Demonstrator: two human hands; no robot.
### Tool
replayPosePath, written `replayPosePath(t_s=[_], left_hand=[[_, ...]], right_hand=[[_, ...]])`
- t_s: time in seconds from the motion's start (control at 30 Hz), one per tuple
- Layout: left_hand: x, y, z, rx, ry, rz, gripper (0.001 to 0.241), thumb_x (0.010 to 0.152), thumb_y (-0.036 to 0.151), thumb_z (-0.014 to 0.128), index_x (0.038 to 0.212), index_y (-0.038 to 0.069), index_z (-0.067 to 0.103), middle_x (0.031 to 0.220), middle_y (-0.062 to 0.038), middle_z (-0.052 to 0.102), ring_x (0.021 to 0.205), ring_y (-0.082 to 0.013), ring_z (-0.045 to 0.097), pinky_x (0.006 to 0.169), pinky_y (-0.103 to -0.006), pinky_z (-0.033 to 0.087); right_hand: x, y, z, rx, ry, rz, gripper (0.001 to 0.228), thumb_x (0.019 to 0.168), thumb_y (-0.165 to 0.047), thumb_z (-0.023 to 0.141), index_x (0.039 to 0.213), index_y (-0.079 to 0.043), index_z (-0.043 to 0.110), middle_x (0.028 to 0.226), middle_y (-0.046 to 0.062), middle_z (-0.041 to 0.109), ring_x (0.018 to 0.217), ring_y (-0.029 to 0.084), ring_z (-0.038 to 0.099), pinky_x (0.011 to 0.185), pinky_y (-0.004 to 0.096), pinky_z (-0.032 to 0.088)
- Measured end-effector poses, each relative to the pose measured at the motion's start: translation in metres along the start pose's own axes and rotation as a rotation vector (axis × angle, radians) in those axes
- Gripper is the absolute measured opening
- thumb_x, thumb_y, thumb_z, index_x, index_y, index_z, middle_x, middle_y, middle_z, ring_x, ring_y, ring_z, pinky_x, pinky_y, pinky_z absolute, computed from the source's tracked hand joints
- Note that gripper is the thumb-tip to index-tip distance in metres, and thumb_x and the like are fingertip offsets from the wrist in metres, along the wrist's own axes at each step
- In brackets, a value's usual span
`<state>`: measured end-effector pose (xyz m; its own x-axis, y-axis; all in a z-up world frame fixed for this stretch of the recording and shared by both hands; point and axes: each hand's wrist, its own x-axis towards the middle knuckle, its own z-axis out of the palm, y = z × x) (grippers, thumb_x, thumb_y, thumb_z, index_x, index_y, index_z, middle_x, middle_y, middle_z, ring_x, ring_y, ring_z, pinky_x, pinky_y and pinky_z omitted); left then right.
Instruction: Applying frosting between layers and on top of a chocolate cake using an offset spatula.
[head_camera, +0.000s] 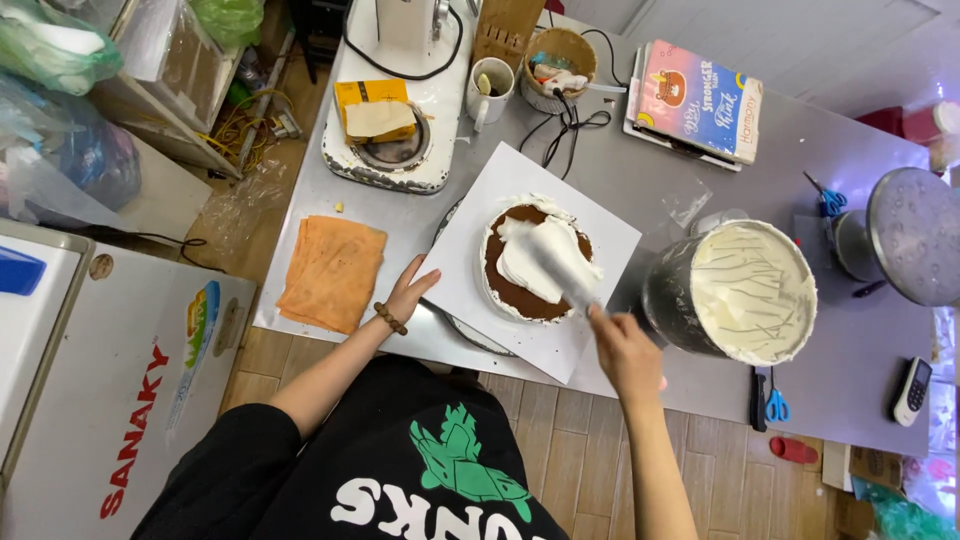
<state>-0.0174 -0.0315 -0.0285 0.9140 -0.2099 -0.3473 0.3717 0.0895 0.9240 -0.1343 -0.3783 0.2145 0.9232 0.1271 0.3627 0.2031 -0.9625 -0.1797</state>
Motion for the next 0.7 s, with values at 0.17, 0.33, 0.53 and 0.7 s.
replayPosePath(t_s=[0.17, 0.33, 0.53, 0.7], left_hand=[[0.002, -0.001, -0.001, -0.047, -0.024, 0.025, 0.089, 0.094, 0.041, 0.068, 0.157, -0.006, 0.027, 0.154, -0.019, 0.046, 0.140, -0.0226, 0.047, 0.114, -0.0328, 0.038], [0.000, 0.000, 0.005, -0.126, -0.027, 0.025, 0.089, 0.092, 0.041, 0.068, 0.156, -0.007, 0.030, 0.150, -0.022, 0.051, 0.137, -0.0238, 0.050, 0.112, -0.0333, 0.041], [0.003, 0.000, 0.001, -0.062, 0.007, 0.017, 0.089, 0.094, 0.041, 0.067, 0.157, -0.008, 0.026, 0.156, -0.021, 0.044, 0.141, -0.0236, 0.045, 0.114, -0.0321, 0.037], [0.003, 0.009, 0.001, -0.078, -0.032, 0.016, 0.091, 0.093, 0.044, 0.067, 0.156, -0.008, 0.026, 0.157, -0.021, 0.042, 0.142, -0.0257, 0.045, 0.115, -0.0342, 0.038]], right_hand=[[-0.020, -0.003, 0.008, 0.226, -0.152, 0.290, 0.024, 0.095, -0.015, 0.072, 0.118, -0.016, 0.075, 0.091, 0.007, 0.068, 0.065, 0.017, 0.060, 0.059, 0.034, 0.050], [-0.036, 0.018, 0.013, 0.474, -0.224, 0.499, 0.028, 0.094, -0.018, 0.071, 0.122, -0.014, 0.075, 0.095, 0.007, 0.073, 0.064, 0.018, 0.053, 0.059, 0.034, 0.045], [-0.003, -0.017, 0.026, 0.485, -0.155, 0.487, 0.029, 0.097, -0.018, 0.068, 0.125, -0.014, 0.071, 0.105, 0.007, 0.074, 0.076, 0.014, 0.065, 0.067, 0.027, 0.052], [-0.013, -0.001, -0.010, 0.245, -0.278, 0.262, 0.028, 0.092, -0.020, 0.072, 0.120, -0.019, 0.076, 0.097, 0.007, 0.074, 0.070, 0.014, 0.068, 0.061, 0.028, 0.053]])
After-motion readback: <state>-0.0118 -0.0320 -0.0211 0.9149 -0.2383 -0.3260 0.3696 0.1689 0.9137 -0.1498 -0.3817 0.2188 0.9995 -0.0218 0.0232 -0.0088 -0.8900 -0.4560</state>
